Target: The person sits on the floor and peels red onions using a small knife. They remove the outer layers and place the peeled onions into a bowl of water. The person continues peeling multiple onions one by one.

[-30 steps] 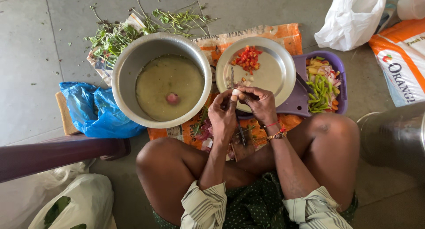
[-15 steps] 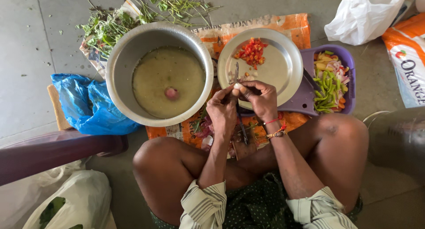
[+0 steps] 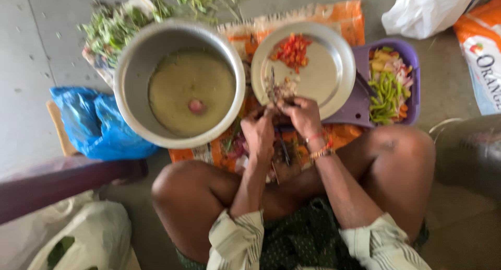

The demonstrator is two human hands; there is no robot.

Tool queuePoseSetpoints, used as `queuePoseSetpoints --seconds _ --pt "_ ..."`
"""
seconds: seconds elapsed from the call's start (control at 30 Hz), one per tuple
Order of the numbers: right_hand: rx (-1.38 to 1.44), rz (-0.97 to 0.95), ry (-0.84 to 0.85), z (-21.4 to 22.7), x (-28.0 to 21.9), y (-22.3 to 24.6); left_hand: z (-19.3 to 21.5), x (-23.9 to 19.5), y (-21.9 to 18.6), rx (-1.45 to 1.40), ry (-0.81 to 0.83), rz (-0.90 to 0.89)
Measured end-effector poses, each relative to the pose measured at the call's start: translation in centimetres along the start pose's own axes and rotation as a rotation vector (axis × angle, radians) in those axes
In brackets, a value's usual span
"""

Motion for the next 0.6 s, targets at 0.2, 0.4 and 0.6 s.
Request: queuePoseSetpoints --seconds 0.2,0.4,0.6 --pt "-0.144 0.15 -0.04 -0.2 0.8 1.3 -0.1 0.5 -1.1 -0.041 -0.076 -0.099" --pt "-0.416 0.402 -0.052 -0.5 2.6 1.7 -0.4 1.5 -1.2 0.033 -0.118 -0.194" --pt "-0.044 0.127 -0.014 0.4 0.8 -1.3 -0.5 1.4 0.3 -0.159 -0.095 -0.21"
Point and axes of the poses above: each hand's wrist, its own x-axis towards the middle knuckle, its own z-axis out of the back of the hand, y = z × x, the point moved 8 cm from there along x, towards the middle knuckle, and after that the axes turned 12 degrees about x, right-handed, at the moved point
